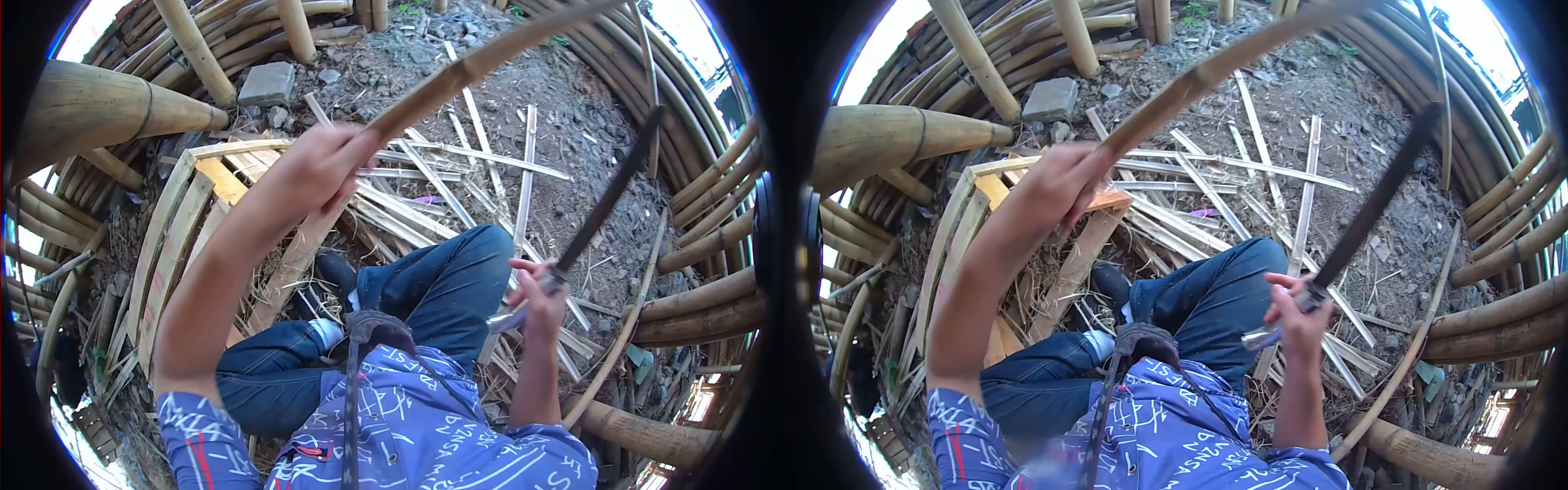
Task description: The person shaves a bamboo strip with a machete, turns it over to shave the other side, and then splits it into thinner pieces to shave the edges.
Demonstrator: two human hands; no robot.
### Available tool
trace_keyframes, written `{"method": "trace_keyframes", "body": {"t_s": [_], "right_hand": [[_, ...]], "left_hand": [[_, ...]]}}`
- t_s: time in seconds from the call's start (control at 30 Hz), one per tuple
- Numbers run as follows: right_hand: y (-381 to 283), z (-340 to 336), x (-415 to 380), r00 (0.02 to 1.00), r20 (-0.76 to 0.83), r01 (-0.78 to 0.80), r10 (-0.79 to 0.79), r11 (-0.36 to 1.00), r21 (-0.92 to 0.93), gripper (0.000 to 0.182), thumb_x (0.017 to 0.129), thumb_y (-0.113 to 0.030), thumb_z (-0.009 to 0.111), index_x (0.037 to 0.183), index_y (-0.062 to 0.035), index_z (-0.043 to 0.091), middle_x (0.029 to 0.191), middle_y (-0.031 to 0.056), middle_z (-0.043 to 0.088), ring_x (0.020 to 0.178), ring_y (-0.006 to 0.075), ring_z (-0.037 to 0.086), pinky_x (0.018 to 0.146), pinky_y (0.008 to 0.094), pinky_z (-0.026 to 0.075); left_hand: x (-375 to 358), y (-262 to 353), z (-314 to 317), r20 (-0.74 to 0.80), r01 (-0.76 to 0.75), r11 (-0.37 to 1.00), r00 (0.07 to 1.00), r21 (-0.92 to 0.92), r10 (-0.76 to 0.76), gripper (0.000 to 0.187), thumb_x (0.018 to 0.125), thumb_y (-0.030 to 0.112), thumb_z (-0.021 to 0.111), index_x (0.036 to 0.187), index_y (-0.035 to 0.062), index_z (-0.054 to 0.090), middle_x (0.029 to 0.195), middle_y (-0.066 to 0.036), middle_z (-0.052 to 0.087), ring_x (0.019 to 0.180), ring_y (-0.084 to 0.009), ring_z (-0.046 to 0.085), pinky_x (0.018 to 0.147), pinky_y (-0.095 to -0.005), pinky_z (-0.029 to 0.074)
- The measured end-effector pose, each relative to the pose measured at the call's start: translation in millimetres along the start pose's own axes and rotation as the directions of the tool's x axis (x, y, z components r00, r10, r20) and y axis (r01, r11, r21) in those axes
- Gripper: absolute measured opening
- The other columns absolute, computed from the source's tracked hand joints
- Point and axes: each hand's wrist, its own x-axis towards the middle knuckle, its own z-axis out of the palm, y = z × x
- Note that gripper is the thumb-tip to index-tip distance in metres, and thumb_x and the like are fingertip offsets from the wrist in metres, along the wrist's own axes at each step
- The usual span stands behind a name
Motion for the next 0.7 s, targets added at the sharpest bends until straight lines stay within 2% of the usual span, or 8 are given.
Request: {"method": "trace_keyframes", "body": {"t_s": [0.07,0.17,0.27,0.3,0.37,0.47,0.63,0.7], "right_hand": [[-11,-6,-4,0.997,-0.053,0.052,-0.056,0.997,-0.059,0.017,0.080,0.005,0.059,0.081,-0.0051,0.045,0.091,0.0227,0.065,0.050,0.0112,0.057,0.048,0.0226,0.050],[-23,-10,-5,0.996,-0.056,0.049,-0.062,0.974,-0.221,0.018,0.083,0.002,0.061,0.080,-0.0045,0.044,0.089,0.0197,0.066,0.054,0.0101,0.058,0.052,0.0227,0.049],[-17,-9,-7,0.998,-0.022,0.054,-0.064,0.946,-0.319,0.016,0.083,-0.002,0.064,0.079,-0.0037,0.049,0.077,0.0103,0.065,0.055,0.0068,0.054,0.051,0.0209,0.043],[-12,-12,-10,0.999,-0.015,0.028,-0.036,0.920,-0.391,0.015,0.082,-0.003,0.065,0.078,-0.0037,0.051,0.072,0.0072,0.064,0.055,0.0060,0.054,0.051,0.0206,0.042],[-9,-13,-14,0.999,0.009,0.031,-0.032,0.812,-0.584,0.014,0.080,-0.006,0.069,0.080,-0.0004,0.057,0.063,-0.0016,0.055,0.056,0.0043,0.049,0.051,0.0217,0.038],[-8,-11,-16,0.985,0.171,0.126,-0.010,0.722,-0.680,0.015,0.079,-0.009,0.070,0.082,0.0011,0.060,0.062,-0.0016,0.054,0.056,0.0042,0.046,0.051,0.0231,0.038],[-1,-14,-19,0.989,0.141,0.062,0.045,0.738,-0.671,0.019,0.079,-0.014,0.071,0.080,0.0016,0.060,0.059,-0.0014,0.051,0.055,0.0054,0.044,0.050,0.0243,0.036],[-6,-13,-15,0.994,0.098,0.020,0.057,0.763,-0.646,0.023,0.079,-0.018,0.072,0.079,0.0015,0.059,0.058,-0.0015,0.050,0.054,0.0054,0.042,0.050,0.0248,0.034]], "left_hand": [[-53,-4,-5,-0.008,0.133,0.978,0.991,0.158,-0.134,0.035,0.098,0.027,0.044,0.072,0.0041,0.051,0.049,0.002,0.045,0.041,-0.0060,0.047,0.040,-0.0239,0.036],[-123,-45,-2,0.027,0.287,0.936,0.954,0.202,-0.298,0.032,0.097,0.022,0.048,0.074,-0.0003,0.053,0.055,-0.004,0.054,0.049,-0.0101,0.057,0.047,-0.0268,0.045],[-181,-71,21,-0.033,0.437,0.843,0.892,0.313,-0.450,0.028,0.095,0.023,0.051,0.078,0.0003,0.054,0.056,-0.009,0.055,0.053,-0.0157,0.062,0.050,-0.0310,0.047],[-195,-80,28,-0.019,0.483,0.832,0.867,0.273,-0.498,0.029,0.093,0.024,0.054,0.078,-0.0001,0.052,0.056,-0.014,0.055,0.052,-0.0257,0.061,0.050,-0.0356,0.045],[-213,-99,45,-0.012,0.381,0.828,0.911,0.411,-0.413,0.027,0.092,0.021,0.056,0.077,-0.0001,0.053,0.053,-0.008,0.052,0.048,-0.0149,0.059,0.047,-0.0289,0.044],[-226,-111,59,-0.038,0.405,0.832,0.905,0.380,-0.423,0.030,0.092,0.024,0.058,0.077,-0.0006,0.050,0.052,-0.010,0.052,0.045,-0.0175,0.058,0.045,-0.0303,0.043],[-221,-107,64,-0.068,0.372,0.841,0.924,0.392,-0.377,0.033,0.093,0.026,0.056,0.075,0.0000,0.048,0.051,-0.011,0.051,0.042,-0.0178,0.057,0.042,-0.0307,0.041],[-215,-103,62,-0.091,0.359,0.837,0.931,0.413,-0.354,0.031,0.092,0.025,0.058,0.076,0.0001,0.048,0.053,-0.015,0.051,0.046,-0.0266,0.058,0.045,-0.0352,0.041]]}}
